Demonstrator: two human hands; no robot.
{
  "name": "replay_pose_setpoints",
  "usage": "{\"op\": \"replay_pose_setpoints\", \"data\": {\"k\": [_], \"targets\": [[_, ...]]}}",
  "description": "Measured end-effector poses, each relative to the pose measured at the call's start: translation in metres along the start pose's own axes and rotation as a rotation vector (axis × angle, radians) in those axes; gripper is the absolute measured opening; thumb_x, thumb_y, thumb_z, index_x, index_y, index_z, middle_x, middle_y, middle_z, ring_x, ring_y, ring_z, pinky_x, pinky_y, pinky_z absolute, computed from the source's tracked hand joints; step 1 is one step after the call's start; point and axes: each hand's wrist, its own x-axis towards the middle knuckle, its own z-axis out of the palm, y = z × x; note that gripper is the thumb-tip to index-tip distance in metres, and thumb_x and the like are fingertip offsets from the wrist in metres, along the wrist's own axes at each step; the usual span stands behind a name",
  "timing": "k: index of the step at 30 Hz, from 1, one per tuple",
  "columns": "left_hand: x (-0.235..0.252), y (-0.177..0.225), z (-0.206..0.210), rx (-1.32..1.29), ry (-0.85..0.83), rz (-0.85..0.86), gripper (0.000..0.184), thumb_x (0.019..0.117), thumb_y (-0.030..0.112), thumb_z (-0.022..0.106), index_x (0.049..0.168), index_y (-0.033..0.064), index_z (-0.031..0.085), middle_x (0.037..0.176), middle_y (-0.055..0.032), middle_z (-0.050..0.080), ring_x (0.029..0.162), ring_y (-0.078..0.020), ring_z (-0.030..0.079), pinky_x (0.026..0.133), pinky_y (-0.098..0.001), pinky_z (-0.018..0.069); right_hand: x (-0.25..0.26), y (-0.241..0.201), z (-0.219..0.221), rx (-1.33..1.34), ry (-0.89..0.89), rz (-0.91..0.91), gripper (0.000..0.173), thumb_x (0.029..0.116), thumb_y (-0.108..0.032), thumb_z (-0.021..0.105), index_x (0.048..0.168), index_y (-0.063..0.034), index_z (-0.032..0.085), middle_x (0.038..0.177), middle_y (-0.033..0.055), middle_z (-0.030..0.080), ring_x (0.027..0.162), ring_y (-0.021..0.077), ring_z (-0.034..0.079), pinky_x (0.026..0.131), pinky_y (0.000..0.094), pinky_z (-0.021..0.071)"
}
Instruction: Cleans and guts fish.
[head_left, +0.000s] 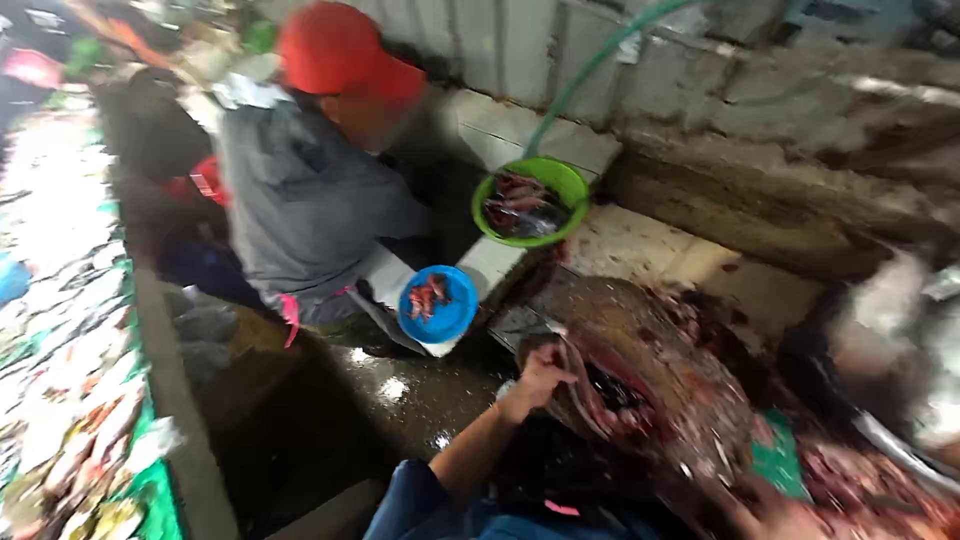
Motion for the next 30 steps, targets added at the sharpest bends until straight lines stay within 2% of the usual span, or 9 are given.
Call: {"op": "replay_pose_setpoints", "data": {"k": [1, 4, 7, 10, 13, 17, 21, 23, 30], "targets": [[-0.005, 0.001, 0.002, -0.003, -0.001, -0.025, 0.062, 0.0679, -0.016, 0.078, 0.126, -0.0038, 0.062, 0.118, -0.0174, 0.069, 0.107, -0.0261, 0.069, 0.092, -0.0466, 0.0601, 0.004, -0.006, 0.003, 0.079, 0.029, -0.036, 0.049, 0.0892, -0.048, 0.070, 0.108, -0.0027, 0.073, 0.093, 0.0203, 0.072, 0.084, 0.0387, 0.070, 0.076, 0.0656, 0.0539], [-0.019, -0.013, 0.008, 0.064, -0.030, -0.124, 0.050, 0.0831, -0.001, 0.079, 0.130, -0.0034, 0.061, 0.117, -0.0173, 0.071, 0.103, -0.0262, 0.071, 0.087, -0.0450, 0.0621, 0.011, -0.021, 0.011, 0.155, 0.053, -0.070, 0.047, 0.0835, -0.048, 0.073, 0.105, -0.0058, 0.074, 0.085, 0.0129, 0.072, 0.075, 0.0306, 0.069, 0.069, 0.0605, 0.0551], [-0.025, -0.035, 0.010, -0.012, -0.097, -0.102, 0.061, 0.0757, -0.010, 0.079, 0.132, -0.0080, 0.055, 0.115, -0.0215, 0.071, 0.102, -0.0302, 0.072, 0.087, -0.0474, 0.0630, 0.013, -0.028, 0.019, 0.321, -0.045, -0.124, 0.037, 0.0837, -0.035, 0.071, 0.108, -0.0072, 0.074, 0.083, 0.0048, 0.070, 0.071, 0.0166, 0.065, 0.066, 0.0448, 0.0548], [-0.027, -0.036, 0.008, -0.073, -0.096, -0.084, 0.062, 0.0742, -0.013, 0.078, 0.131, -0.0065, 0.055, 0.113, -0.0202, 0.070, 0.103, -0.0296, 0.071, 0.090, -0.0481, 0.0615, 0.010, -0.033, 0.026, 0.548, -0.215, -0.207, 0.031, 0.0864, -0.025, 0.071, 0.112, -0.0071, 0.073, 0.092, 0.0013, 0.073, 0.079, 0.0087, 0.068, 0.073, 0.0332, 0.0593], [-0.024, -0.031, 0.008, -0.123, -0.077, -0.126, 0.048, 0.0860, -0.010, 0.070, 0.132, -0.0047, 0.056, 0.113, -0.0189, 0.070, 0.099, -0.0283, 0.071, 0.088, -0.0471, 0.0607, 0.011, -0.041, 0.028, 0.653, -0.371, -0.281, 0.029, 0.0887, -0.018, 0.069, 0.115, -0.0061, 0.073, 0.099, 0.0015, 0.074, 0.087, 0.0072, 0.068, 0.080, 0.0296, 0.0584], [-0.024, -0.031, 0.010, -0.210, -0.061, -0.153, 0.027, 0.0975, -0.002, 0.061, 0.125, -0.0043, 0.060, 0.108, -0.0170, 0.071, 0.093, -0.0271, 0.072, 0.085, -0.0461, 0.0612, 0.015, -0.044, 0.029, 0.689, -0.467, -0.282, 0.026, 0.0901, -0.017, 0.067, 0.113, -0.0060, 0.073, 0.099, 0.0015, 0.074, 0.084, 0.0062, 0.067, 0.077, 0.0281, 0.0580], [-0.024, -0.026, 0.007, -0.171, -0.035, -0.170, 0.025, 0.1051, 0.013, 0.057, 0.125, -0.0013, 0.061, 0.109, -0.0152, 0.071, 0.092, -0.0251, 0.072, 0.084, -0.0454, 0.0612, 0.021, -0.047, 0.025, 0.711, -0.511, -0.264, 0.027, 0.0900, -0.020, 0.070, 0.113, -0.0061, 0.073, 0.099, 0.0011, 0.075, 0.083, 0.0054, 0.068, 0.076, 0.0265, 0.0581], [-0.022, -0.018, 0.004, -0.114, -0.007, -0.175, 0.031, 0.1062, 0.025, 0.057, 0.127, 0.0018, 0.062, 0.112, -0.0144, 0.070, 0.095, -0.0251, 0.071, 0.085, -0.0460, 0.0609, 0.025, -0.050, 0.024, 0.690, -0.516, -0.267, 0.028, 0.0900, -0.022, 0.071, 0.113, -0.0059, 0.073, 0.098, 0.0009, 0.074, 0.082, 0.0051, 0.068, 0.075, 0.0261, 0.0586], [-0.031, 0.020, 0.010, -0.040, -0.025, -0.167, 0.029, 0.1055, 0.029, 0.059, 0.127, 0.0086, 0.062, 0.110, -0.0079, 0.069, 0.092, -0.0189, 0.069, 0.083, -0.0418, 0.0597, 0.038, -0.064, 0.031, 0.570, -0.539, -0.244, 0.030, 0.0900, -0.029, 0.073, 0.111, -0.0081, 0.074, 0.091, -0.0012, 0.072, 0.078, 0.0026, 0.065, 0.075, 0.0252, 0.0560]]}}
